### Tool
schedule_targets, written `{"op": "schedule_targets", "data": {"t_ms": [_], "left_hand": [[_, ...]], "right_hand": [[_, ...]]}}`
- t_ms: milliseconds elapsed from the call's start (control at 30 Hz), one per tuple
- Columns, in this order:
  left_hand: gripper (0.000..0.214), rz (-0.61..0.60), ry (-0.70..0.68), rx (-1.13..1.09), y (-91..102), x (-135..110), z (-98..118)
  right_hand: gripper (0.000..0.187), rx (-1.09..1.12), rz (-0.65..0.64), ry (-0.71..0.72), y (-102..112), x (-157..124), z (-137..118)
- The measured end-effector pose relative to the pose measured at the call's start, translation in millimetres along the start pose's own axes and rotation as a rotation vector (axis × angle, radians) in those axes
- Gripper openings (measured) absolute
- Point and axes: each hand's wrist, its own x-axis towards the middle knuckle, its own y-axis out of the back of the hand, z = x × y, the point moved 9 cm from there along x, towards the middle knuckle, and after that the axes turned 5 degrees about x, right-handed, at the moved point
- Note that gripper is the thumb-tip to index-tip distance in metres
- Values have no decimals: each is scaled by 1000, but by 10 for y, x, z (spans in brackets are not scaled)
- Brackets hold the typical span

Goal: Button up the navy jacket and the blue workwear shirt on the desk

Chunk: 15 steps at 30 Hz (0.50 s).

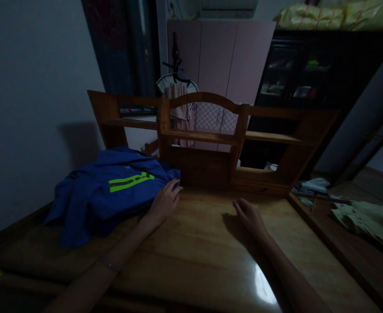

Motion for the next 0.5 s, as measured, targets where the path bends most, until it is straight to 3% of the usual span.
{"op": "schedule_targets", "data": {"t_ms": [133, 267, 367, 500], "left_hand": [[65, -107, -34, 255, 221, -208, -151], [84, -149, 47, 434, 534, -403, -604], [75, -254, 85, 496, 663, -467, -931], [46, -377, 147, 569, 826, -373, -1170]], "right_hand": [[38, 0, 26, -4, 50, -9, 94], [38, -1, 8, -4, 27, -8, 154], [37, 6, 22, 13, 32, -10, 160], [38, 6, 23, 24, 28, -17, 174]]}}
